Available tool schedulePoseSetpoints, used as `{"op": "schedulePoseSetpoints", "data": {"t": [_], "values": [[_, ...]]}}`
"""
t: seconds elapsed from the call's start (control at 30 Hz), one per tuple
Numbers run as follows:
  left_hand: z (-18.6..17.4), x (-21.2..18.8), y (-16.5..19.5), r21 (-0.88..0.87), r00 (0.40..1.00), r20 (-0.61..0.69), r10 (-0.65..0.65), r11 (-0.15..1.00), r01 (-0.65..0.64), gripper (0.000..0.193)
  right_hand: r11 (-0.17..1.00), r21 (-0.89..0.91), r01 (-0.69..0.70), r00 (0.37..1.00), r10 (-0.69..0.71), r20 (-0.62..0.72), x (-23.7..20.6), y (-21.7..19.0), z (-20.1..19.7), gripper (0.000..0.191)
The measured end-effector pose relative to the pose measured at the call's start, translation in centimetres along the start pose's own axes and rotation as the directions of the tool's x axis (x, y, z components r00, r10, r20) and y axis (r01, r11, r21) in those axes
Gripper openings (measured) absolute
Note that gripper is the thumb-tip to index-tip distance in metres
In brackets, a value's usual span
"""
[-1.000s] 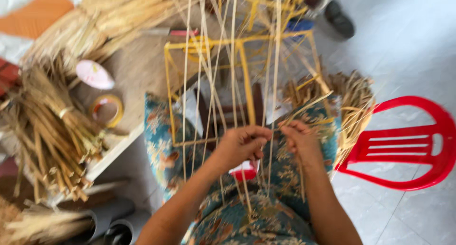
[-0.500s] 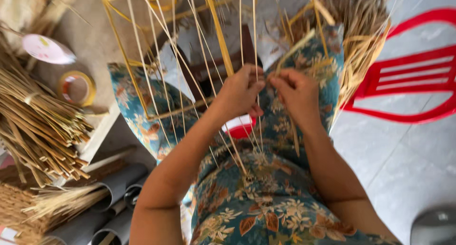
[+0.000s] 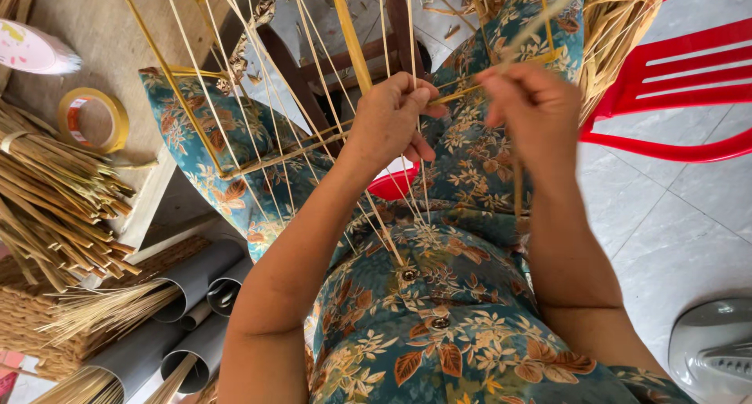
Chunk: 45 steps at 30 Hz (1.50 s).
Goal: The person sits with a square bamboo frame across their lap and weaves thin bamboo strips between the frame bars, threading and tightening each strip by hand and reaching to a pile of strips for new pieces as the woven lattice grows.
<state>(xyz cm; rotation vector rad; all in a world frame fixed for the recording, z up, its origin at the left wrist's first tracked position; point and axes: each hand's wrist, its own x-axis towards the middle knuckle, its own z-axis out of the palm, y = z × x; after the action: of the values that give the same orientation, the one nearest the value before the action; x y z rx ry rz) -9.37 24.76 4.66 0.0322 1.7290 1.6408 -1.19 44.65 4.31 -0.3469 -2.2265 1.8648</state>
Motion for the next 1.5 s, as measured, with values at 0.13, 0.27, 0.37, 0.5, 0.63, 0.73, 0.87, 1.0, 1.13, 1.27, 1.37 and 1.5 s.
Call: {"op": "schedulePoseSetpoints", "data": {"t": [0.13, 0.27, 0.37, 0.5, 0.63, 0.73, 0.87, 1.0, 1.13, 1.27, 1.37, 1.5], "values": [[0.2, -0.3, -0.1, 0.030, 0.996, 0.003, 0.085, 0.996, -0.085, 0.013, 0.947, 0.169, 0.273, 0.914, -0.201, -0.352, 1.1, 1.3, -7.7, 0.010], [0.2, -0.5, 0.0, 0.029, 0.998, 0.009, 0.067, 0.997, -0.067, 0.015, 0.847, 0.408, 0.341, 0.883, -0.139, -0.448, 1.4, 4.3, -12.5, 0.015], [-0.1, -0.5, 0.2, 0.025, 0.998, 0.032, 0.048, 0.998, -0.049, 0.017, 0.802, 0.502, 0.324, 0.895, -0.089, -0.436, 1.4, 5.8, -12.7, 0.017], [-0.6, -0.4, 0.3, 0.014, 0.996, 0.086, 0.033, 0.999, -0.034, 0.023, 0.829, 0.524, 0.196, 0.941, -0.008, -0.339, 1.7, 6.7, -9.7, 0.015], [-0.8, -0.5, 0.3, 0.013, 0.993, 0.114, 0.037, 0.999, -0.038, 0.029, 0.853, 0.510, 0.110, 0.961, 0.040, -0.274, 1.8, 6.6, -7.6, 0.014], [-0.8, -0.6, 0.2, -0.014, 0.991, 0.125, 0.051, 0.999, -0.050, 0.028, 0.866, 0.494, 0.080, 0.968, 0.050, -0.245, 1.7, 6.2, -7.6, 0.015], [-0.9, -0.8, 0.0, -0.010, 0.991, 0.121, 0.057, 0.998, -0.056, 0.030, 0.876, 0.479, 0.052, 0.966, 0.077, -0.247, 1.6, 5.9, -7.9, 0.016], [-1.0, -0.9, 0.0, -0.012, 0.989, 0.133, 0.069, 0.998, -0.068, 0.026, 0.883, 0.466, 0.052, 0.973, 0.059, -0.222, 1.7, 5.9, -7.7, 0.016], [-0.7, -0.8, 0.1, -0.012, 0.990, 0.125, 0.072, 0.997, -0.071, 0.018, 0.890, 0.453, 0.050, 0.974, 0.058, -0.221, 1.9, 5.9, -7.4, 0.015], [-0.1, -0.9, -0.1, -0.008, 0.994, 0.048, 0.096, 0.995, -0.095, 0.012, 0.895, 0.445, 0.026, 0.974, 0.077, -0.212, 1.8, 6.2, -7.5, 0.014], [0.3, -1.0, -0.2, 0.012, 0.992, -0.001, 0.123, 0.992, -0.123, 0.008, 0.897, 0.441, 0.014, 0.987, 0.059, -0.150, 1.7, 6.5, -7.8, 0.022], [0.5, -1.0, -0.2, 0.045, 0.989, -0.026, 0.147, 0.988, -0.145, 0.009, 0.899, 0.426, -0.102, 0.976, 0.173, -0.132, 0.5, 6.6, -7.6, 0.047]]}}
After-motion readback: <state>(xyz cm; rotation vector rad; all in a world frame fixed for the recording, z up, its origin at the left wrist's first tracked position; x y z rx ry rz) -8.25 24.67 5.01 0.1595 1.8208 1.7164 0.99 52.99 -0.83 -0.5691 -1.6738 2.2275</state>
